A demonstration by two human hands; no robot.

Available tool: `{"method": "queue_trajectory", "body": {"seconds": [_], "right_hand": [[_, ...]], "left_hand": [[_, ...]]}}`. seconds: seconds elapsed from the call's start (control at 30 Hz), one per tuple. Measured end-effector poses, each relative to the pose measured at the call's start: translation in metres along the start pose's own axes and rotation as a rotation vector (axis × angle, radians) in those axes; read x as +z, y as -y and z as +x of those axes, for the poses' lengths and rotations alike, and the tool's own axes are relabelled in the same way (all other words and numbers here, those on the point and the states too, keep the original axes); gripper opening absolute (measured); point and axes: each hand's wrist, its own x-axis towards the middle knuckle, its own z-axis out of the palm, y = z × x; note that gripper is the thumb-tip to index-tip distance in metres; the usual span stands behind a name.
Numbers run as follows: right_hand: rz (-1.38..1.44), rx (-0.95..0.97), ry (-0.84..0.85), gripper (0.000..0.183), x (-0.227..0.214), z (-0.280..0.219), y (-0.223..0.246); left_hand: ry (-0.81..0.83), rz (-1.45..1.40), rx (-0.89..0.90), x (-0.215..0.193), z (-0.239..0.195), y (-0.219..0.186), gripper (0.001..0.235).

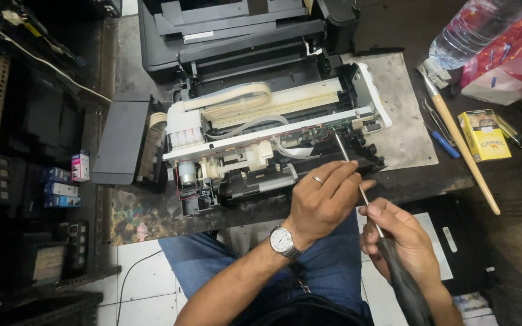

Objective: The person disassembles a printer using a screwdriver, removes a circuit board, and cleans it with a brush. The person then places the cleaned circuit board back into the printer.

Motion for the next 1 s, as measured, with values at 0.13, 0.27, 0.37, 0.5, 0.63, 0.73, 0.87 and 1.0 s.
{"method": "queue_trajectory", "body": {"seconds": [0.13,0.27,0.37,0.5,0.63,0.73,0.87,1.0], "right_hand": [[-0.045,-0.010,-0.037,0.015,0.006,-0.006,0.002],[-0.068,-0.065,-0.054,0.016,0.005,-0.010,-0.001],[-0.072,-0.090,-0.061,0.016,0.001,-0.014,-0.002],[-0.058,-0.153,0.016,0.014,-0.008,-0.020,0.001],[-0.088,-0.255,0.038,0.015,-0.017,-0.027,0.018],[-0.126,-0.303,0.037,0.016,-0.028,-0.028,0.030],[-0.200,-0.264,-0.120,0.017,-0.031,-0.026,0.040],[-0.128,-0.345,-0.125,0.017,-0.033,-0.022,0.038]], "left_hand": [[-0.009,-0.031,-0.008,0.001,0.000,-0.001,0.019],[-0.010,-0.042,-0.002,-0.001,0.000,-0.003,0.019],[0.031,-0.067,-0.008,-0.007,0.002,-0.007,0.012],[0.086,-0.107,0.002,-0.013,0.005,-0.011,0.009],[0.103,-0.161,-0.067,-0.020,0.000,-0.010,0.031],[0.205,-0.206,-0.154,-0.026,0.024,0.006,0.029],[0.543,-0.143,-0.144,-0.016,0.081,0.045,0.026],[0.712,-0.166,0.007,0.031,0.105,0.083,0.049]]}}
